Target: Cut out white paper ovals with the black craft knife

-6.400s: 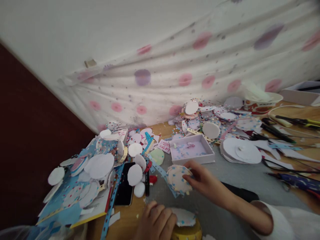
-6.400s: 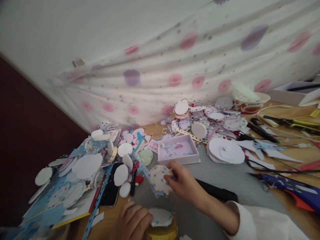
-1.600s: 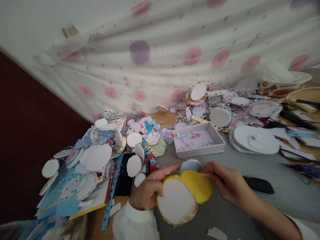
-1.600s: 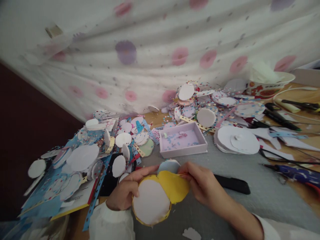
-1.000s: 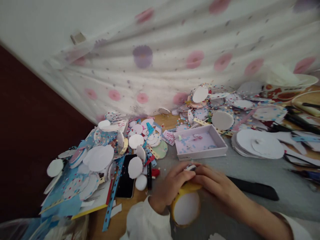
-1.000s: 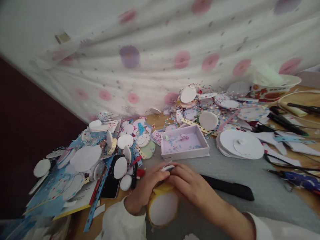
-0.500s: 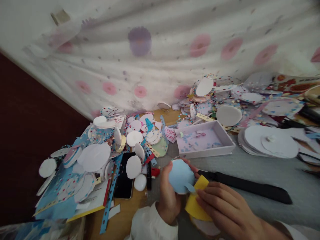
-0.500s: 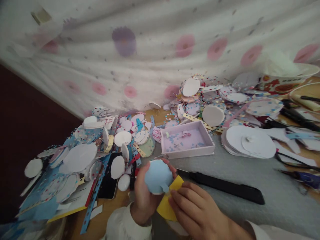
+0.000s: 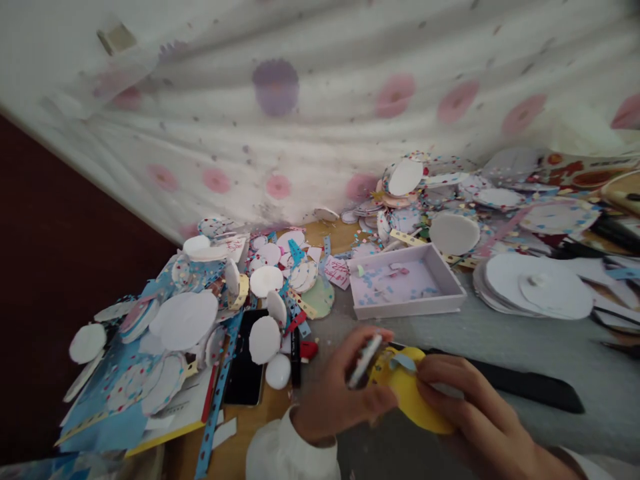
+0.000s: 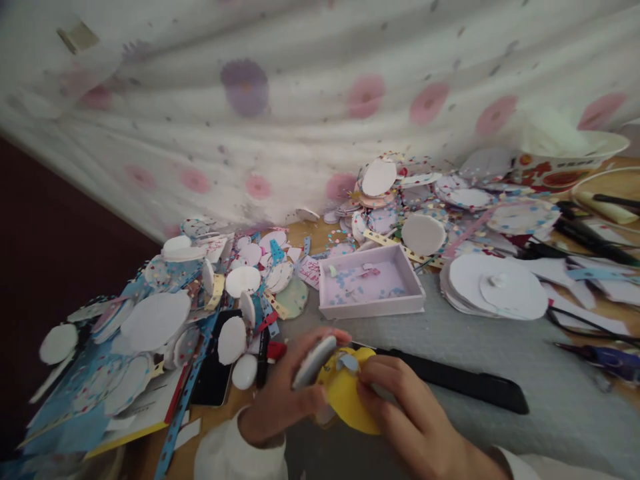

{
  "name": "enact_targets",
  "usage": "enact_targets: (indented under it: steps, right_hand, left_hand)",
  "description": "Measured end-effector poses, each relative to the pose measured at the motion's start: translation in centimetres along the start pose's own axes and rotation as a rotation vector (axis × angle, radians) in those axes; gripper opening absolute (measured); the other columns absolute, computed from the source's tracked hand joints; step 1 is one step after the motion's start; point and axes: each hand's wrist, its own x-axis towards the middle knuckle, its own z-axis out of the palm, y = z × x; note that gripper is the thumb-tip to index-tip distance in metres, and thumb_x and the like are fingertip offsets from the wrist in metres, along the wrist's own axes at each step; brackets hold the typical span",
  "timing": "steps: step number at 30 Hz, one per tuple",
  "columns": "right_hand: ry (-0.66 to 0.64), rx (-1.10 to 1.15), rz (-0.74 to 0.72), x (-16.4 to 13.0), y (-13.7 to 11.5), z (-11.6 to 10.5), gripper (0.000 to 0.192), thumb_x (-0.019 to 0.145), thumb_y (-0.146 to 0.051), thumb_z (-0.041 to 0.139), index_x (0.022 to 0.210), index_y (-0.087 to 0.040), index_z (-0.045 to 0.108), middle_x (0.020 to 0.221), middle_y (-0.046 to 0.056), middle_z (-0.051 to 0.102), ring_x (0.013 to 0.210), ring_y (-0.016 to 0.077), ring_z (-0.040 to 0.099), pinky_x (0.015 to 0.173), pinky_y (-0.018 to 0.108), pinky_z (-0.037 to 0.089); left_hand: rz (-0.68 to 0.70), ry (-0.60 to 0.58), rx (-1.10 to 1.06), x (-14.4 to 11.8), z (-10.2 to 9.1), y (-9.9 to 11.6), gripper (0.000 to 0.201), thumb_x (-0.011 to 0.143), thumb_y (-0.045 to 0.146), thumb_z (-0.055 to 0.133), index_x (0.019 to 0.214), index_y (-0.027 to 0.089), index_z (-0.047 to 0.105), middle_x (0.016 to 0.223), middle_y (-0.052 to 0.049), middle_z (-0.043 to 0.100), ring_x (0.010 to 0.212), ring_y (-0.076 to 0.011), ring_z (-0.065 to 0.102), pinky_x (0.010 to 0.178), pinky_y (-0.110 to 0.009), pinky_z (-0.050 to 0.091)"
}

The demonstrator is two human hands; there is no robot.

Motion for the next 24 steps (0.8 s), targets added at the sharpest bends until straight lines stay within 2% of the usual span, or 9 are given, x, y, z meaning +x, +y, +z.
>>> enact_targets:
  steps: [2,4,6,9,11,13,16,20,24]
  right_hand:
    - [0.014,0.006,0.029,-0.4,0.2,0.3,0.029,0.089,-0.006,0.047,0.104,-0.029,0.056,0.093,0.003,0.063,0.081,0.0148,0.069,0.071,0.020,0.059]
    - [0.011,0.022,0.055,-0.4,0.2,0.5,0.030,0.087,-0.004,0.047,0.102,-0.029,0.055,0.096,0.004,0.063,0.085,0.0158,0.068,0.072,0.022,0.059]
    - [-0.055,0.087,0.085,0.0,0.1,0.4,0.029,0.084,-0.006,0.048,0.103,-0.027,0.054,0.102,0.006,0.062,0.094,0.0183,0.067,0.076,0.025,0.059]
    - [-0.194,0.234,0.146,0.7,-0.2,0.3,0.038,0.086,-0.015,0.048,0.123,-0.024,0.048,0.116,0.011,0.061,0.110,0.0230,0.063,0.087,0.032,0.058]
    - [-0.215,0.285,0.213,0.8,-0.2,0.4,0.045,0.092,-0.020,0.048,0.135,-0.026,0.040,0.120,0.011,0.062,0.113,0.0226,0.063,0.090,0.034,0.057]
    - [-0.199,0.271,0.298,0.7,0.0,0.9,0.038,0.096,-0.024,0.050,0.133,-0.028,0.042,0.115,0.008,0.065,0.104,0.0201,0.066,0.086,0.031,0.058]
    - [-0.180,0.216,0.364,0.4,0.5,1.7,0.020,0.094,-0.028,0.058,0.113,-0.028,0.052,0.096,0.003,0.065,0.084,0.0171,0.066,0.072,0.027,0.057]
    - [-0.130,0.101,0.270,0.7,0.6,1.6,0.013,0.090,-0.028,0.064,0.094,-0.026,0.053,0.077,-0.002,0.057,0.064,0.0138,0.057,0.056,0.023,0.049]
    - [-0.232,0.096,0.175,1.6,0.1,0.5,0.005,0.094,-0.022,0.055,0.091,-0.026,0.052,0.078,-0.001,0.060,0.067,0.0129,0.060,0.059,0.021,0.049]
  left_hand:
    - [-0.032,0.005,0.038,0.0,0.8,-0.1,0.058,0.075,0.044,0.078,0.126,0.022,0.061,0.123,-0.011,0.064,0.111,-0.0286,0.059,0.091,-0.035,0.049]
    - [-0.047,0.019,0.099,0.1,1.3,0.0,0.052,0.077,0.035,0.076,0.125,0.023,0.062,0.119,-0.009,0.067,0.111,-0.0279,0.061,0.091,-0.035,0.050]
    - [-0.041,0.021,0.160,0.1,1.3,0.2,0.048,0.078,0.026,0.073,0.125,0.023,0.062,0.119,-0.008,0.068,0.109,-0.0266,0.062,0.090,-0.035,0.051]
    - [0.014,0.092,0.246,0.1,0.9,0.4,0.046,0.080,0.018,0.069,0.125,0.022,0.061,0.128,-0.009,0.065,0.115,-0.0259,0.061,0.097,-0.035,0.048]
    - [0.043,0.150,0.306,0.0,0.7,0.2,0.046,0.082,0.015,0.067,0.127,0.022,0.060,0.132,-0.009,0.063,0.120,-0.0258,0.059,0.102,-0.035,0.046]
    - [0.067,0.166,0.351,0.0,0.6,-0.1,0.047,0.085,0.013,0.063,0.131,0.023,0.057,0.136,-0.010,0.061,0.125,-0.0259,0.057,0.105,-0.036,0.044]
    - [0.111,0.138,0.408,0.0,0.8,-0.4,0.053,0.087,0.008,0.057,0.137,0.024,0.051,0.142,-0.009,0.057,0.131,-0.0260,0.052,0.111,-0.038,0.041]
    - [0.139,0.075,0.495,-0.4,1.3,-0.4,0.063,0.086,0.003,0.054,0.144,0.026,0.044,0.150,-0.008,0.050,0.137,-0.0258,0.047,0.116,-0.040,0.036]
    - [0.172,0.029,0.510,-0.7,1.8,-0.4,0.067,0.085,0.001,0.052,0.146,0.026,0.042,0.154,-0.005,0.044,0.141,-0.0241,0.041,0.120,-0.039,0.031]
